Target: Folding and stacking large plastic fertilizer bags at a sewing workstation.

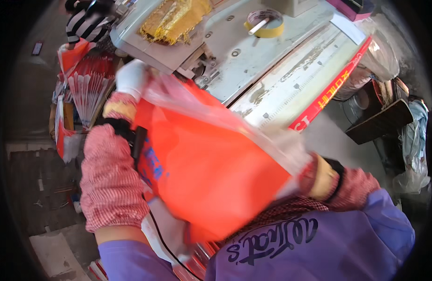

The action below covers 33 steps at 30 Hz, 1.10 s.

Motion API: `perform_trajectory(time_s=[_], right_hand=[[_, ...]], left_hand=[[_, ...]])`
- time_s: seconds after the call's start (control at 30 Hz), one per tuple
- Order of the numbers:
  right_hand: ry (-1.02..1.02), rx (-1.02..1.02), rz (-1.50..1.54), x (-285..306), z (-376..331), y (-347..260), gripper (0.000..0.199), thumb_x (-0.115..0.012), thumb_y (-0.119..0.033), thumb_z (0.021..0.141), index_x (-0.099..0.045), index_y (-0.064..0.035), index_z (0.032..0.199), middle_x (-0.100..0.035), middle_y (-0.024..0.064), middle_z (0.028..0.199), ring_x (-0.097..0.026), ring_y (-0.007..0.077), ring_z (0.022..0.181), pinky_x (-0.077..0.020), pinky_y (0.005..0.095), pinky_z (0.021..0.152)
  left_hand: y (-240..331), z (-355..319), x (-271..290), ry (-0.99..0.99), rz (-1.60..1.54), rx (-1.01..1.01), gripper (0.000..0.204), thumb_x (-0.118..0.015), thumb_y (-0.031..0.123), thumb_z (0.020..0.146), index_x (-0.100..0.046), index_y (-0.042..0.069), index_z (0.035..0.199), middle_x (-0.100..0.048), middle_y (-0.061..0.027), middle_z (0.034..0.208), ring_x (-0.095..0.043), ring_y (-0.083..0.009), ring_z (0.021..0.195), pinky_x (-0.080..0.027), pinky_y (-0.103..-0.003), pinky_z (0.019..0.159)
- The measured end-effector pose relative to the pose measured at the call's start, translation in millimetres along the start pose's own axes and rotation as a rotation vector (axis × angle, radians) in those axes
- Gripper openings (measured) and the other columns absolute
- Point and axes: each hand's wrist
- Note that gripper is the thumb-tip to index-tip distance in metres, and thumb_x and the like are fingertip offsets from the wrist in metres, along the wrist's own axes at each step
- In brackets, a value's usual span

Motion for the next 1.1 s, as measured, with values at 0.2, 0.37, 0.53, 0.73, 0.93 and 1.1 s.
perform_trajectory(time_s=[0.2,0.37,0.53,0.73,0.93,1.1], right_hand=[[0.083,-0.173,1.302,-93.0,102.8,56.9,0.038,-0.049,-0.032,0.087,-0.060,0.0052,0.085,-0.061,0.0054,0.072,-0.055,0.0202,0.059,-0.0420,0.0313,0.050],[-0.419,-0.173,0.007,-22.6,137.2,42.7,0.029,-0.055,-0.033,0.075,-0.066,-0.0090,0.087,-0.064,0.0109,0.078,-0.061,0.0332,0.074,-0.0478,0.0370,0.069],[-0.291,0.481,0.080,-79.3,166.1,186.2,0.023,-0.055,-0.023,0.074,-0.063,-0.0065,0.089,-0.063,0.0105,0.087,-0.060,0.0292,0.079,-0.0474,0.0365,0.070],[-0.591,0.358,-0.157,-47.7,172.6,91.4,0.024,-0.063,-0.025,0.064,-0.066,-0.0077,0.081,-0.063,0.0085,0.079,-0.059,0.0263,0.069,-0.0475,0.0378,0.063],[-0.436,-0.058,0.018,-59.2,159.0,99.2,0.026,-0.064,-0.026,0.069,-0.067,-0.0130,0.092,-0.065,0.0055,0.089,-0.063,0.0206,0.079,-0.0492,0.0378,0.065],[-0.392,-0.043,0.027,-51.4,153.4,76.8,0.025,-0.063,-0.025,0.067,-0.068,-0.0118,0.088,-0.066,0.0075,0.084,-0.063,0.0229,0.076,-0.0493,0.0375,0.064]], left_hand=[[-65.0,64.1,22.7,0.244,0.005,0.225,0.025,-0.053,0.026,0.077,-0.064,0.004,0.083,-0.062,-0.0209,0.087,-0.060,-0.0340,0.089,-0.047,-0.042,0.075],[35.8,-39.4,140.5,-0.248,0.193,-0.247,0.020,-0.055,0.024,0.076,-0.063,0.009,0.087,-0.062,-0.0157,0.083,-0.059,-0.0319,0.079,-0.048,-0.039,0.070],[174.3,-88.1,222.0,-0.042,0.106,-0.967,0.021,-0.062,0.028,0.071,-0.058,0.014,0.086,-0.058,-0.0034,0.075,-0.057,-0.0240,0.082,-0.043,-0.039,0.076],[150.1,-80.5,232.7,-1.115,-0.384,-0.927,0.030,-0.051,0.010,0.079,-0.056,0.007,0.109,-0.063,-0.0108,0.083,-0.061,-0.0263,0.073,-0.048,-0.033,0.071],[155.0,-39.4,216.5,-1.260,-0.192,-0.290,0.025,-0.044,0.004,0.081,-0.059,0.001,0.100,-0.062,-0.0093,0.086,-0.059,-0.0121,0.081,-0.048,-0.027,0.071],[130.3,-62.7,191.9,-1.062,-0.668,-0.530,0.027,-0.051,0.022,0.086,-0.061,0.000,0.097,-0.062,-0.0063,0.087,-0.058,-0.0120,0.083,-0.046,-0.028,0.075]])
Point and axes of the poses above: each hand's wrist, its own z-axis towards the middle knuckle, its own x-axis out of the back of the hand, y = z × x
